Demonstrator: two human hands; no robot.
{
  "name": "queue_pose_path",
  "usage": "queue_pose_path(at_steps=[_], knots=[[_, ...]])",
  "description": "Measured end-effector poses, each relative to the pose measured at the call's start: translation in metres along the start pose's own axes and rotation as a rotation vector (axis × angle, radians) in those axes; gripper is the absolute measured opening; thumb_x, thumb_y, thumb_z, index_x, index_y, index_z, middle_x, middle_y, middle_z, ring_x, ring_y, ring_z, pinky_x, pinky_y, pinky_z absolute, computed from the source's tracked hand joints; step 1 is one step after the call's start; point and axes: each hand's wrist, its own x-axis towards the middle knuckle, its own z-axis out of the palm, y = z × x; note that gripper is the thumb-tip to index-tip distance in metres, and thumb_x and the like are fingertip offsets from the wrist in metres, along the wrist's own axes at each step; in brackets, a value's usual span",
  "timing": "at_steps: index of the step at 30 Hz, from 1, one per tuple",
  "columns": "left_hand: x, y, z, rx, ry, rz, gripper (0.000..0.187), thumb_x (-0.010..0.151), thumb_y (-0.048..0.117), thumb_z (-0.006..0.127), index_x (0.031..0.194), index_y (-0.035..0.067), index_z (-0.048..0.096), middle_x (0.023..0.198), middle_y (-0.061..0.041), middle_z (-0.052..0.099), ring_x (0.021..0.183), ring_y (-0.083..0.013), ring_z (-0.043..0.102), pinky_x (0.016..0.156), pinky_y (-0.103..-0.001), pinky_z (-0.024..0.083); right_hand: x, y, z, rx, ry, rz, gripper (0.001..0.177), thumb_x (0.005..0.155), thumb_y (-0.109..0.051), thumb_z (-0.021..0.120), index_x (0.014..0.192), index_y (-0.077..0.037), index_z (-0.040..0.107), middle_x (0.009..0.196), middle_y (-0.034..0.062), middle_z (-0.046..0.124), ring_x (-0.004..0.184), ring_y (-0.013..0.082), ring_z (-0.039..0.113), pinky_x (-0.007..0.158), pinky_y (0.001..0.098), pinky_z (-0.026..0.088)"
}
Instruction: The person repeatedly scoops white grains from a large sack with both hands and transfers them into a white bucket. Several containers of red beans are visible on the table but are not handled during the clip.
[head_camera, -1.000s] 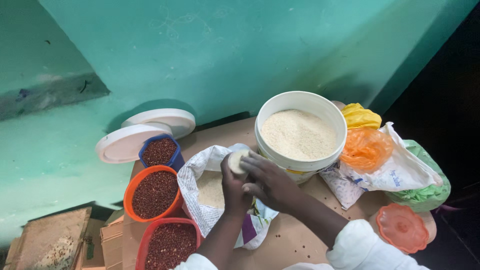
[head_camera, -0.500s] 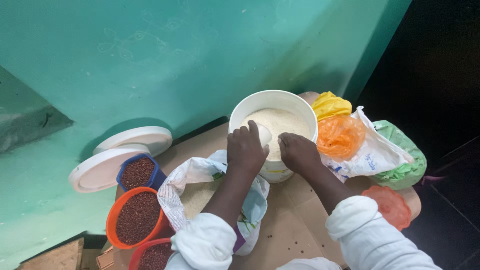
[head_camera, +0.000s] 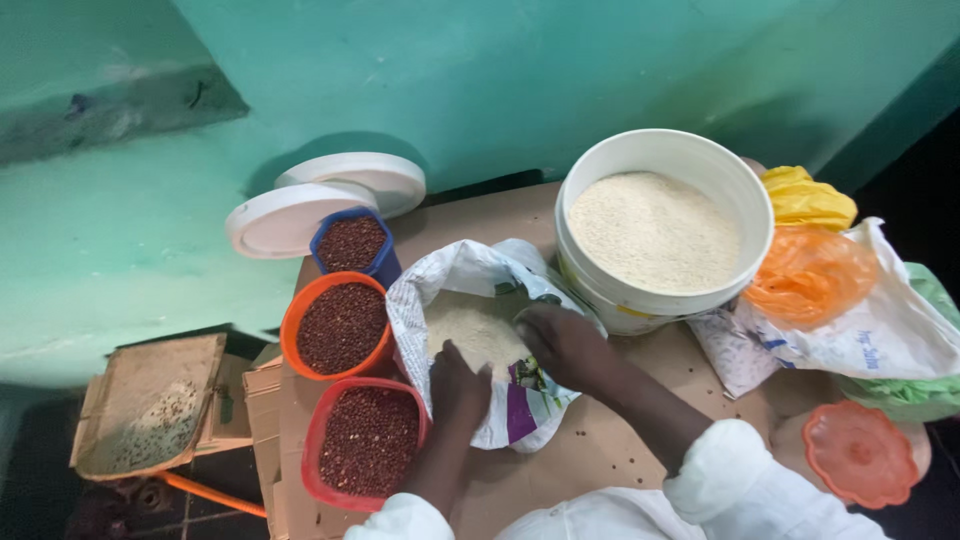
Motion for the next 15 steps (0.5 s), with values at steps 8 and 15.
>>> queue_pose_path(at_steps=[8, 15], knots=[[0.024, 0.003, 0.018, 0.248, -0.178, 0.030, 0.082, 0.089, 0.045, 0.076, 0.139, -0.008, 0.038, 0.131, -0.022, 0.057, 0.124, -0.0355, 0.056, 0.106, -0.050, 0.040, 0.048, 0.114, 0.129, -0.665, -0.664, 0.059, 0.028, 0.083, -0.026, 0.069, 0.097, -0.004, 0.081, 0.101, 0.0207, 0.074, 0.092, 0.0361, 0.073, 0.087, 0.0463, 0.057], [0.051, 0.000, 0.036, 0.271, -0.242, 0.005, 0.092, 0.091, 0.044, 0.074, 0.147, -0.011, 0.027, 0.134, -0.024, 0.052, 0.125, -0.0374, 0.054, 0.105, -0.051, 0.039, 0.052, 0.145, 0.163, 0.106, -0.195, 0.219, 0.041, 0.100, -0.028, 0.059, 0.129, 0.001, 0.060, 0.121, 0.0284, 0.065, 0.112, 0.0420, 0.063, 0.097, 0.0451, 0.049]])
